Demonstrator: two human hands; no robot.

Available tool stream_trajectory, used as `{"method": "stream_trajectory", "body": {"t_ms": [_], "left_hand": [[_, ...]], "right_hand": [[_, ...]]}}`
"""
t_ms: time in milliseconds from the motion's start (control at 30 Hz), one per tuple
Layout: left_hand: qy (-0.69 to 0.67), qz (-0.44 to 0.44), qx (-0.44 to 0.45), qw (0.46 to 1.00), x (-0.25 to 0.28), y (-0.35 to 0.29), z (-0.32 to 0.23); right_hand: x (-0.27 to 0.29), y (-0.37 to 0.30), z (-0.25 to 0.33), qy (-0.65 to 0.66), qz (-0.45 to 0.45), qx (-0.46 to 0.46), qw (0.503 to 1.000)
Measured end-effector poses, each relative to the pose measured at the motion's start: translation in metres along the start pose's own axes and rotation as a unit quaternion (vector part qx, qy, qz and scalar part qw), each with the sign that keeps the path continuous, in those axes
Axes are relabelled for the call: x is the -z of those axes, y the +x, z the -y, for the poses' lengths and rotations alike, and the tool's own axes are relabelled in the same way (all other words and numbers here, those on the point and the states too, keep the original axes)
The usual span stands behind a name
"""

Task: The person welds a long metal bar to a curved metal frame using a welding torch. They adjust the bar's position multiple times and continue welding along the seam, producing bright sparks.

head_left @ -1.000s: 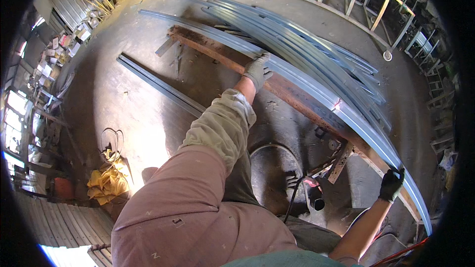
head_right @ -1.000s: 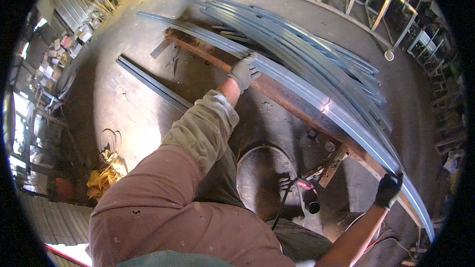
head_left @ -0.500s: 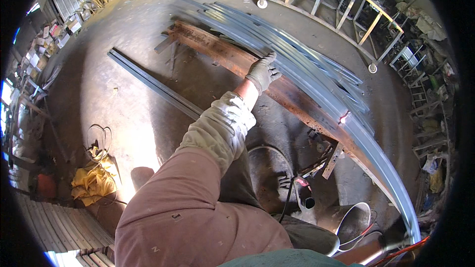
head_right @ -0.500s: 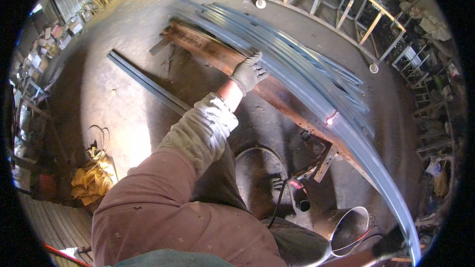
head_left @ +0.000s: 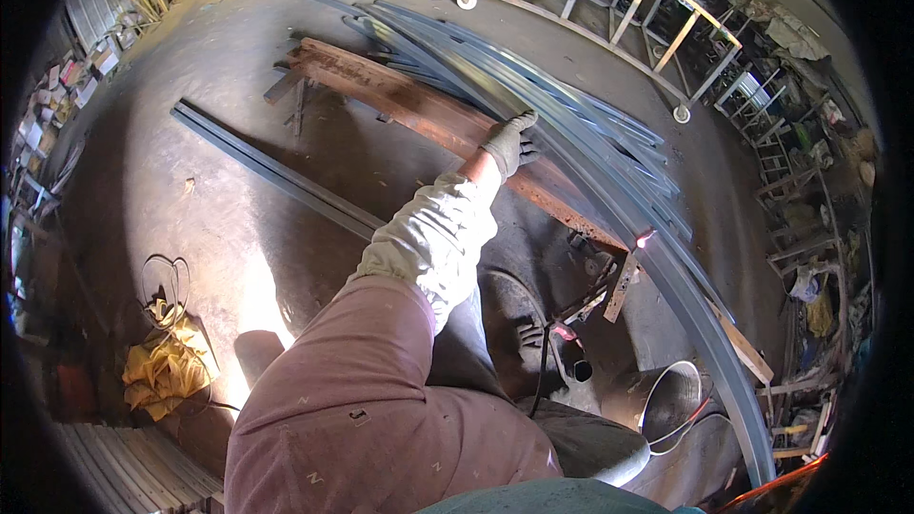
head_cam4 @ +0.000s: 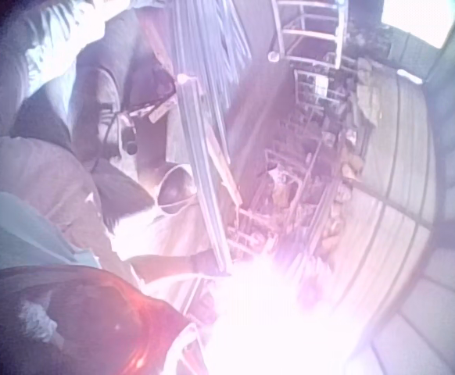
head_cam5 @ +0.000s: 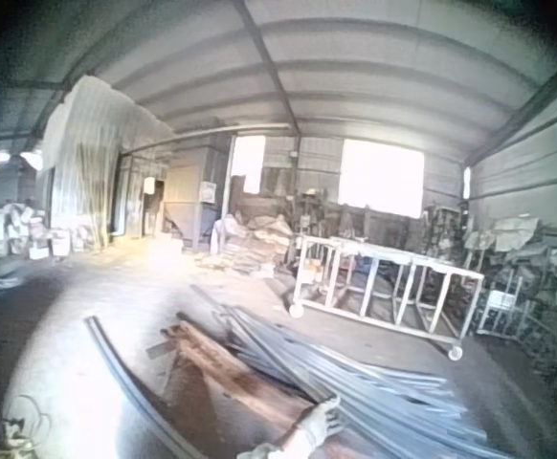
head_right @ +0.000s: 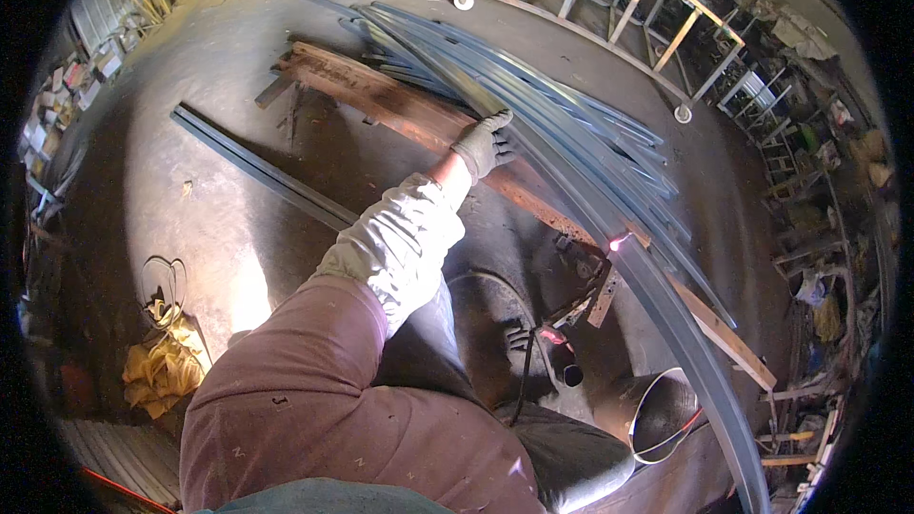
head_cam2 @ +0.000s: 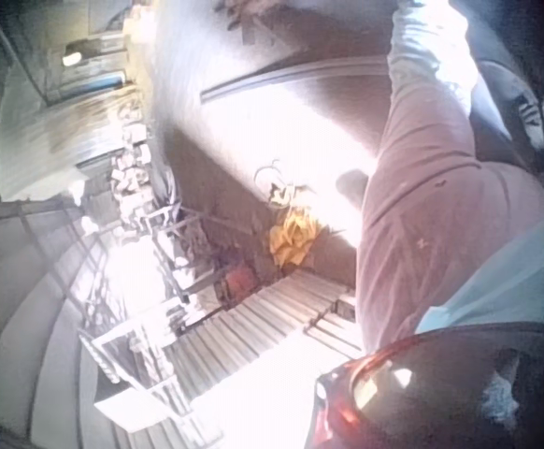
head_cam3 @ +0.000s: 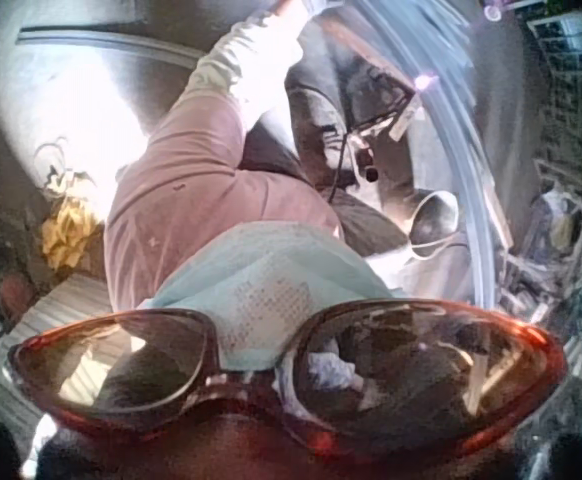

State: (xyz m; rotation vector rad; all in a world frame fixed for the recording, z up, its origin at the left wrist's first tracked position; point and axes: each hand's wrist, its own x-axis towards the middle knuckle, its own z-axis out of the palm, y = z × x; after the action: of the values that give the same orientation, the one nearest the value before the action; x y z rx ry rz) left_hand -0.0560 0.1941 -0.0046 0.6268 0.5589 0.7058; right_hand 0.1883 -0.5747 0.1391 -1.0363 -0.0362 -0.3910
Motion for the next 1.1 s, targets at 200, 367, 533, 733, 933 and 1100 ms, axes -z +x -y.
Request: {"method": "stream_trajectory", "body": {"t_ms": [200,367,533,733,933,1100], "left_hand": [[0.045,-0.039,-0.003,0.998,0.009,0.020,0.017],[0.005,-0.008,-0.021,1.000,0.019,0.025,0.012],[0.178,-0.103,0.035,0.978,0.077,-0.002,-0.029],[0.488,0.231,0.083,0.838,-0.062,-0.138,-0.003],[0.250,0.398,0.077,0.879,-0.147,-0.191,0.137],[-0.103,0.280,0.102,0.949,-0.196,-0.189,0.148]], "right_hand": [[0.013,-0.012,0.023,-0.005,-0.023,0.019,1.000],[0.027,-0.015,0.043,0.012,-0.036,0.030,0.999],[0.008,-0.001,0.011,0.131,-0.006,-0.028,0.991],[-0.049,-0.039,-0.047,0.208,0.242,-0.069,0.945],[-0.195,-0.160,-0.100,0.225,0.250,-0.218,0.916],[-0.219,-0.226,-0.089,0.203,0.345,-0.431,0.809]]}}
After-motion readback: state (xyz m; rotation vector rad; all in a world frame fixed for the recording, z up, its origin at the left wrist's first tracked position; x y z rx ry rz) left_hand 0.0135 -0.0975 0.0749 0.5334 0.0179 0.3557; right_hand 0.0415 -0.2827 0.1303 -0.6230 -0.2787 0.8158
